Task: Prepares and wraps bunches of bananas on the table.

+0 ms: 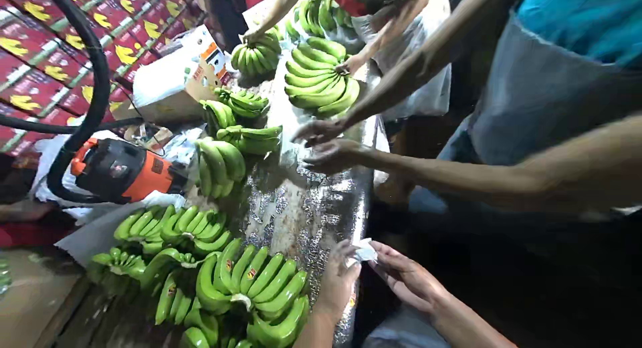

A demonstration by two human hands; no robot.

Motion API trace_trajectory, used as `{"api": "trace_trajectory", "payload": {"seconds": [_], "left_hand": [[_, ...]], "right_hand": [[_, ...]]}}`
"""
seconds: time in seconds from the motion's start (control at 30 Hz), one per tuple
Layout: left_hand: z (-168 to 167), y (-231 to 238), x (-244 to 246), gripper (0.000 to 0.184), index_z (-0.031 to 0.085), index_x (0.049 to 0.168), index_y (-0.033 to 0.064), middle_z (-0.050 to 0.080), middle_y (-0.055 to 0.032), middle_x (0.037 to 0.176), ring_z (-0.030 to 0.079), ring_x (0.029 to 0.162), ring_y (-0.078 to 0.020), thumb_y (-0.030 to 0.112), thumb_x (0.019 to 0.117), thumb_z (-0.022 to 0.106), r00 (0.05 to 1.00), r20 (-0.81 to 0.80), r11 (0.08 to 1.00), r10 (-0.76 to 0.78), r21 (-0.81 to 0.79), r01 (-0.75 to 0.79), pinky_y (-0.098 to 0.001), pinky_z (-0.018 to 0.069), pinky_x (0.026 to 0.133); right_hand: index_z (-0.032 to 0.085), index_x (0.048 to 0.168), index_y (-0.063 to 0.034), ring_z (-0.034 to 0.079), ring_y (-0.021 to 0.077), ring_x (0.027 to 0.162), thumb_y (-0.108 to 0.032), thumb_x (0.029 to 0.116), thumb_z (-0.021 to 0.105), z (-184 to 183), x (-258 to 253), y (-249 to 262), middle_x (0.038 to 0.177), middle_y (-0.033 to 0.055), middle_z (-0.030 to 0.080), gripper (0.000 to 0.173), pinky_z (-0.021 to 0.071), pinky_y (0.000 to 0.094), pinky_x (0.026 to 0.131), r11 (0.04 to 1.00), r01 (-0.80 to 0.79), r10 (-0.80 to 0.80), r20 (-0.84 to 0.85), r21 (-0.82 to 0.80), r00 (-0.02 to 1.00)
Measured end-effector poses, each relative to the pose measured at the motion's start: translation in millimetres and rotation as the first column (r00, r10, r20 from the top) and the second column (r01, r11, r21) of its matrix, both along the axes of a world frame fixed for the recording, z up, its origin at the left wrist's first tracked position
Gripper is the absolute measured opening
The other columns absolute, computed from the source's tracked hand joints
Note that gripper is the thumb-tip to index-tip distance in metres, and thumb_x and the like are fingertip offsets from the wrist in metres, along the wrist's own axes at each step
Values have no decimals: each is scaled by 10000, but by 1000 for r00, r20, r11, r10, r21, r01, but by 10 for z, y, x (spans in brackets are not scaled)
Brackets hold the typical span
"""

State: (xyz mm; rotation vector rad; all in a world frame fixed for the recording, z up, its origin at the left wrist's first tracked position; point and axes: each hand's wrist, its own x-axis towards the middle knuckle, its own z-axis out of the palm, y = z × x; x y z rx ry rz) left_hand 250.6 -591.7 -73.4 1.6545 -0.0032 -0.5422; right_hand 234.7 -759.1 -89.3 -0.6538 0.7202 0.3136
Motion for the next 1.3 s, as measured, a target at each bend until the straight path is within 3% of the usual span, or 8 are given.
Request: {"api": "trace_trajectory", "payload": {"seconds": [0.2,0.27,0.43,0.67,0.83,0.97,1.03,1.3], "left_hand": [[-54,-199,211,188,672,1120,-71,716,-121,984,698,888,-169,-38,937,649,886,-293,916,359,-74,-395,-346,600,843],[-103,-298,357,135,712,1034,-58,733,-98,933,701,858,-133,-39,908,670,935,-187,952,302,20,-304,-310,599,822],[-437,-572,938,199,766,1011,4,606,-196,1307,546,1261,-297,90,832,779,981,190,949,43,299,-100,-451,455,1079],[-1334,-480,1557,563,567,1458,60,388,-259,1593,325,1478,-509,309,960,652,924,359,588,-130,779,-220,-707,184,1197],[-1688,-438,1556,426,677,1332,56,547,-269,1462,438,1391,-549,314,1035,513,870,437,505,-231,818,-277,-758,237,1145],[-1782,-372,1519,428,700,1297,89,582,-250,1428,470,1380,-510,350,1051,467,853,458,480,-249,824,-302,-723,261,1153],[-1836,-354,1536,435,712,1277,100,601,-248,1405,488,1368,-501,353,1048,443,828,496,460,-263,818,-344,-705,272,1152],[-1863,-365,1481,408,715,1267,38,577,-292,1414,467,1360,-561,228,978,497,814,522,503,-256,791,-349,-735,248,1146]], "right_hand": [[713,1149,-13,641,128,1147,-64,882,683,-304,142,39,1232,81,684,273,543,300,980,815,-146,375,318,-560,871],[663,1085,-35,665,103,924,-8,857,685,-415,275,-31,1035,40,688,231,577,285,826,872,-172,329,286,-459,900],[605,1070,-4,645,104,763,107,871,570,-803,851,-523,930,49,667,230,568,286,689,908,-181,239,112,-378,965],[479,1168,-142,561,5,587,-119,1099,301,-1870,2668,-1609,759,-69,596,193,508,160,568,817,575,-566,130,-44,814],[396,1441,-33,573,91,916,-132,1090,379,-2708,3532,-1441,1136,68,545,366,501,265,810,883,221,-277,-79,-413,958],[617,1186,157,630,465,1076,-133,1050,533,-3688,3055,-1085,1157,369,634,331,480,601,951,444,-413,264,-325,-795,908],[568,1322,119,534,494,1293,-144,1060,525,-3611,2899,-1311,1336,369,568,373,391,607,1099,181,-708,588,-502,-683,635],[289,1602,-39,372,501,1439,-229,990,635,-2625,2470,-2139,1672,216,221,728,392,667,1100,-276,-794,613,-736,-541,288]]}}
